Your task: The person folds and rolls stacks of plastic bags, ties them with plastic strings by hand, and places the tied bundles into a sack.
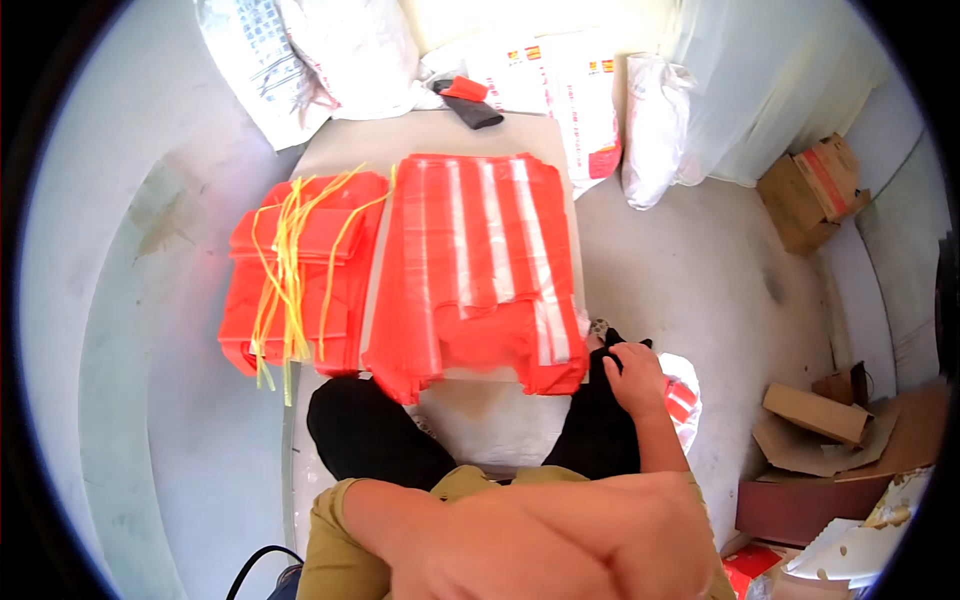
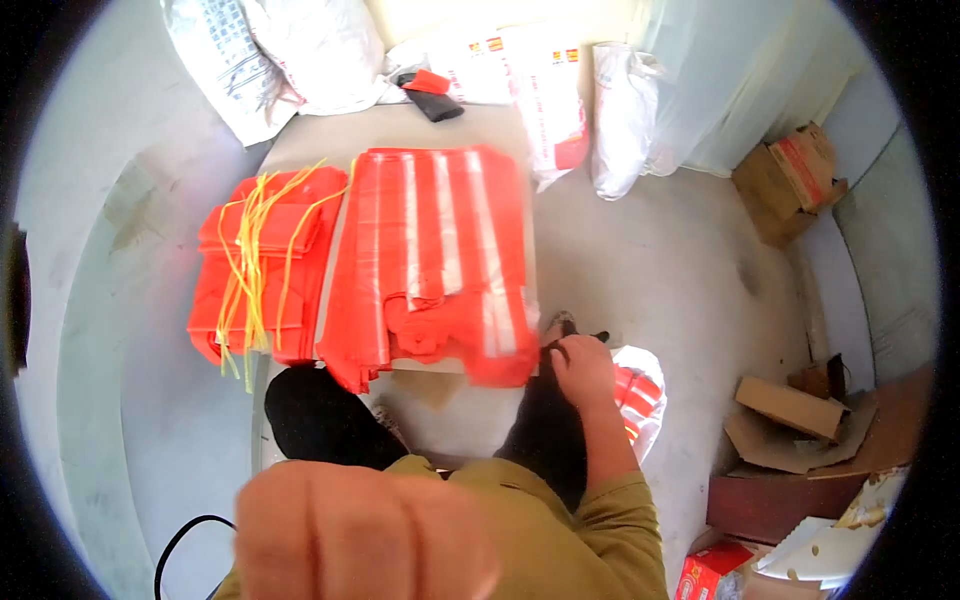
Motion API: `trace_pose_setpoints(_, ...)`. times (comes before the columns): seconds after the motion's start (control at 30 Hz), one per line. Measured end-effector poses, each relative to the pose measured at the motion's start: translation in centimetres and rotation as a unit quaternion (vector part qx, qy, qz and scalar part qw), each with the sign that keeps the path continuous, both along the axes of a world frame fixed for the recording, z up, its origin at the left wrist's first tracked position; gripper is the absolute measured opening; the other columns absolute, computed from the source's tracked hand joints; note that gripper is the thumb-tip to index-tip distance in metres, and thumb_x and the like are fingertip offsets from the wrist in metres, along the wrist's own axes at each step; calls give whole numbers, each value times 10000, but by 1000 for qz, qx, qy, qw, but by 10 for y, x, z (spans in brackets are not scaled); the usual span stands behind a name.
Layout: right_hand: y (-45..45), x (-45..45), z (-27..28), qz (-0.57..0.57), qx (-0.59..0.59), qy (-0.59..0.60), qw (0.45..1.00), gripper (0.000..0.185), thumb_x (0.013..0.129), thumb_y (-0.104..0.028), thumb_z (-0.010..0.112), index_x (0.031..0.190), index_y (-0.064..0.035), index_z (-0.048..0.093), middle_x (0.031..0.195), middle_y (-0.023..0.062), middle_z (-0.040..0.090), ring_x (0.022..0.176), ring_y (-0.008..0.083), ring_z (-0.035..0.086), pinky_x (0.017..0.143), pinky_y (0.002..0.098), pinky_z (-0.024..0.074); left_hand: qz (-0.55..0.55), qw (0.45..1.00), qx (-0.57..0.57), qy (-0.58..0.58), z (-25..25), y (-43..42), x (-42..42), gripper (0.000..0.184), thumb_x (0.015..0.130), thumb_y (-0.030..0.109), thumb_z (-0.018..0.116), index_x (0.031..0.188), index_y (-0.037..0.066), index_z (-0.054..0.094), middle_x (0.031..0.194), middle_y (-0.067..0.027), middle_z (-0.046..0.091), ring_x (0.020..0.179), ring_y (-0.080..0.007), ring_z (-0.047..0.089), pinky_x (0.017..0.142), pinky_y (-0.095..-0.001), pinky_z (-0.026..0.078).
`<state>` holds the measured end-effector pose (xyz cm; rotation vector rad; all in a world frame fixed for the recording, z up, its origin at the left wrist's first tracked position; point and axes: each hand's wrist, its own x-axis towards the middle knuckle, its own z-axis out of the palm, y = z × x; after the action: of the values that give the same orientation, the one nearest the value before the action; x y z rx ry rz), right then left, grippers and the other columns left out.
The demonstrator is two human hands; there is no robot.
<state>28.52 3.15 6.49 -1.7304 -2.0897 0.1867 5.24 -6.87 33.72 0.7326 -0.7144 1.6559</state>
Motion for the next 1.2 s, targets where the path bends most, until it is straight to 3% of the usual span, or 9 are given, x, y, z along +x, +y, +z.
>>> trace_pose_setpoints(0.13,1,0,1,-4,-17,-9,1000,223,913,-235,707,1027,-46,737,1091,125,742,1075,347,667,962,469,518,-38,995,64,59,-1,16,-23,132,953,209,780,877,110,738,906,2,651,829,-142,577,756,-219,496)
trace_pose_setpoints(0.23,0,-2,-1,6,45,23,999,162,892,-202,691,916,-42,698,959,140,710,974,370,652,874,495,518,49,960,-244,127,44,-17,-22,200,987,117,685,786,122,687,880,31,639,742,-120,542,707,-208,463)
trace_pose_setpoints(0.27,0,-3,-1,6,46,21,999,160,894,-202,687,917,-43,698,955,137,709,974,369,650,875,494,519,80,869,-475,116,82,-45,-2,247,995,101,660,749,126,660,865,33,633,741,-123,538,688,-209,452)
trace_pose_setpoints(0.37,0,-3,-2,6,51,24,998,160,897,-204,683,919,-46,698,955,134,708,975,367,648,881,492,519,98,905,-414,0,39,-60,11,354,1006,61,608,664,142,566,816,36,616,734,-131,529,642,-210,425)
trace_pose_setpoints(0.43,0,-2,-3,9,58,20,998,161,899,-208,683,924,-49,698,963,131,709,978,366,649,887,490,519,95,958,-267,28,34,-47,0,382,1003,49,600,641,149,530,789,35,609,726,-132,524,626,-212,420)
trace_pose_setpoints(0.53,1,0,-6,9,54,14,998,164,900,-212,685,936,-52,699,978,128,713,986,362,651,896,488,519,61,961,-145,227,48,-25,-36,339,985,56,635,664,147,580,789,29,620,738,-136,532,635,-217,437)
trace_pose_setpoints(0.63,1,1,-7,10,51,12,999,165,902,-214,686,942,-54,699,990,124,715,995,359,652,901,487,519,-16,962,79,259,21,9,-51,222,957,92,706,740,136,728,855,9,664,814,-158,564,683,-223,471)
trace_pose_setpoints(0.83,0,0,-5,4,47,21,999,167,903,-215,684,957,-58,705,1002,122,719,1010,355,653,908,482,520,6,983,17,183,15,2,-36,72,913,162,796,878,124,846,976,-27,718,951,-199,592,785,-226,509)
trace_pose_setpoints(1.2,-1,0,-1,4,40,11,999,176,908,-223,672,962,-60,708,1013,128,723,1013,358,655,920,485,515,57,984,-71,154,18,-19,-19,224,966,156,735,744,147,710,890,-9,687,850,-193,594,687,-225,498)
